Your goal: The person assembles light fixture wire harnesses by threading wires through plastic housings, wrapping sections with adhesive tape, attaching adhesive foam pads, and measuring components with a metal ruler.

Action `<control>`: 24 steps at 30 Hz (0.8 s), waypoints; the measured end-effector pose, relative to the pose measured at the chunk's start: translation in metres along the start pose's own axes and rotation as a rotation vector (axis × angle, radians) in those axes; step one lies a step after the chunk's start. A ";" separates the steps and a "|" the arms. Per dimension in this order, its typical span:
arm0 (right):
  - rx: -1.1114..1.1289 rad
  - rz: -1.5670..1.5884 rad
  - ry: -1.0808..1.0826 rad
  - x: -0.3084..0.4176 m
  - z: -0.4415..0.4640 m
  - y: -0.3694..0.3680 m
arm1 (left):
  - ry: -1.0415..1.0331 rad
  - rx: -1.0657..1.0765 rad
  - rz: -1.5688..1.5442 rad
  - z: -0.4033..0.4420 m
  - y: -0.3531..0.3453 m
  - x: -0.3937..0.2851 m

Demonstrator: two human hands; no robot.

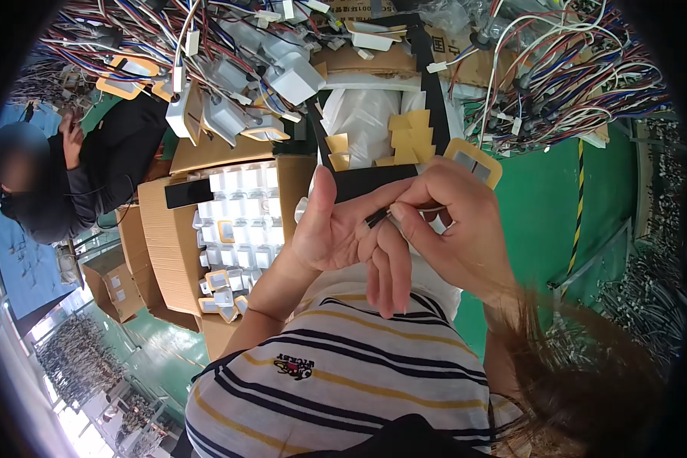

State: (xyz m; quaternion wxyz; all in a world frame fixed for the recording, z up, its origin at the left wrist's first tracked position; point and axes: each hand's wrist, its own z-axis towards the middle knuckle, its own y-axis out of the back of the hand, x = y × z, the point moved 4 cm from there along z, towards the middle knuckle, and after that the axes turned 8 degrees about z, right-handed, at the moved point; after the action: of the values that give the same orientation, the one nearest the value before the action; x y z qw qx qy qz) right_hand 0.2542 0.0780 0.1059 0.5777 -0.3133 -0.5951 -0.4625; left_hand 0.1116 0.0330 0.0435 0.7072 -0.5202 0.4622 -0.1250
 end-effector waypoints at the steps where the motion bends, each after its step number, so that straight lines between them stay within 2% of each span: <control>1: -0.002 -0.004 -0.004 0.000 -0.001 0.000 | -0.013 0.009 -0.008 0.002 -0.002 -0.001; 2: -0.003 -0.010 -0.005 0.000 0.000 0.000 | -0.028 0.021 -0.013 0.004 -0.004 -0.003; 6: -0.010 -0.039 0.029 -0.002 -0.001 0.001 | 0.163 -0.132 0.417 0.012 -0.015 -0.018; 9: 0.058 -0.023 0.121 0.003 0.003 0.010 | 0.144 -0.164 0.513 0.007 -0.019 -0.031; 11: 0.025 -0.027 0.088 0.009 0.004 0.026 | 0.163 -0.177 0.567 0.004 -0.027 -0.045; 12: 0.007 -0.029 0.073 0.011 0.004 0.032 | 0.144 -0.204 0.519 0.002 -0.029 -0.050; 15: 0.015 0.065 0.054 0.015 0.004 0.039 | 0.163 -0.039 0.447 -0.002 -0.026 -0.063; 18: -0.006 0.094 0.035 0.016 0.004 0.041 | 0.172 0.037 0.377 -0.005 -0.027 -0.061; 21: -0.039 0.040 0.074 0.015 0.005 0.046 | 0.186 0.079 0.334 -0.008 -0.029 -0.060; 24: -0.053 0.139 0.017 0.013 0.004 0.043 | 0.205 0.112 0.324 -0.007 -0.028 -0.060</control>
State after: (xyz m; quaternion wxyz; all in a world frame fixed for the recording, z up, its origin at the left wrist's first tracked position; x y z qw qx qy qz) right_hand 0.2903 0.0957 0.1270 0.6051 -0.3651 -0.5544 -0.4396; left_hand 0.0819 0.0562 0.0986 0.6950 -0.3834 0.6018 -0.0876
